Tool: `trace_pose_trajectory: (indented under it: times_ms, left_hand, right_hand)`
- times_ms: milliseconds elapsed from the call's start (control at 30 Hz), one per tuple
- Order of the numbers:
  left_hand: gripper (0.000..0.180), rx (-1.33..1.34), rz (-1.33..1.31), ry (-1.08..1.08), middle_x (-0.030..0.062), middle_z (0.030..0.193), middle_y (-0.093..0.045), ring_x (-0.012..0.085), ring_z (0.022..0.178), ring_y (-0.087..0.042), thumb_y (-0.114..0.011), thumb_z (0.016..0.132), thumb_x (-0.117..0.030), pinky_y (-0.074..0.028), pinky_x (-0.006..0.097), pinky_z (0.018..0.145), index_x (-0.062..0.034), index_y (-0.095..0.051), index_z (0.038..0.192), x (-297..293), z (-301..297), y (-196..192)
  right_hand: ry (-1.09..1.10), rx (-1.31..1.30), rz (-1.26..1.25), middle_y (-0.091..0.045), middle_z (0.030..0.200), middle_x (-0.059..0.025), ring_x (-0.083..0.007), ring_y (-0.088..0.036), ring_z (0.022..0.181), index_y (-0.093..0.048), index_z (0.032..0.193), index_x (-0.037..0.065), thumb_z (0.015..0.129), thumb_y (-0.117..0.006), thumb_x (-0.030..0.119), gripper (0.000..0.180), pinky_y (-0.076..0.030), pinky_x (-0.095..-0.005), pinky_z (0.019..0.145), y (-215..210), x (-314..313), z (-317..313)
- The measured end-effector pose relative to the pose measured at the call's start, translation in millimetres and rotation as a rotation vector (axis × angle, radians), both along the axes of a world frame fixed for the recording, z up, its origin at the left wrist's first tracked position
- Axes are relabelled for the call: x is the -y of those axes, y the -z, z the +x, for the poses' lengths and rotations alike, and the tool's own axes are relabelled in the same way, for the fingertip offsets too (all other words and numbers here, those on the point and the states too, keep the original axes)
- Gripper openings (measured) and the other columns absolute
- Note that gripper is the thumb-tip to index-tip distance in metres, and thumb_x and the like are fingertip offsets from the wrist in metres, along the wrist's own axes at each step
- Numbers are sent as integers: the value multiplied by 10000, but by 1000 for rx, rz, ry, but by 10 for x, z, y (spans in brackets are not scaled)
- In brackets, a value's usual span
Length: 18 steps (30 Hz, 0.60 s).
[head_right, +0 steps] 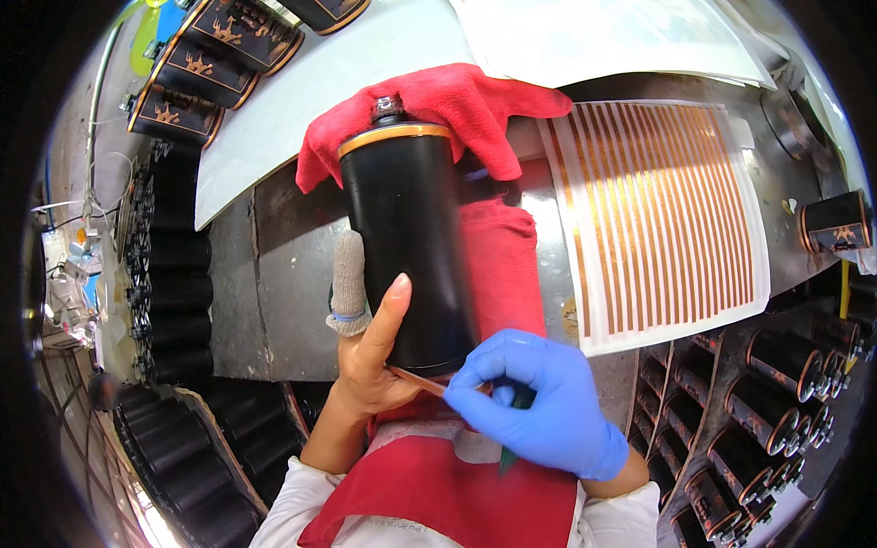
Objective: The person applies decorative labels and copper-colored bands to cylindrical black cans. They smooth each label with a green plastic squeegee, then place and press a thin copper band around the top and bottom edges of the can. Completed cans are set aside on the table.
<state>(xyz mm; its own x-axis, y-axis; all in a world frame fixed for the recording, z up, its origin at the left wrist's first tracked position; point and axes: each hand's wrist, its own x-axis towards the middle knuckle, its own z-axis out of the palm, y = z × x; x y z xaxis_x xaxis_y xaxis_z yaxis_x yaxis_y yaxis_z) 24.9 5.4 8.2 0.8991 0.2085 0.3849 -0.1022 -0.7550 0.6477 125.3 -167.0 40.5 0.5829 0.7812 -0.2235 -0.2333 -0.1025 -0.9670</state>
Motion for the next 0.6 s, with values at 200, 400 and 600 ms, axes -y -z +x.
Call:
trace_pose_trajectory:
  times_ms: [200,400,600]
  left_hand:
    - [788,-62,-262,101,331,1461,-137,420,1391,-105,-854,566,-361,-116,429,1108,-81,-568,1245,-117,-43,26]
    - [762,-61,-285,120,308,1478,-110,405,1401,-66,-859,568,-339,-88,423,1112,-81,-582,1229,-148,-25,35]
    - [739,13,-210,86,302,1463,-168,403,1362,-203,-870,572,-252,-198,421,1093,-78,-573,1225,-130,12,68]
  right_hand:
    - [91,45,-155,-583,748,12,-1,-435,529,-651,741,32,740,-686,4,45,-337,-163,485,31,-8,32]
    - [121,25,-223,-577,743,13,-3,-438,538,-651,738,32,741,-683,4,43,-328,-168,483,157,13,12]
    - [73,2,-113,-582,738,11,-19,-452,566,-651,736,37,729,-699,1,61,-352,-176,511,88,78,29]
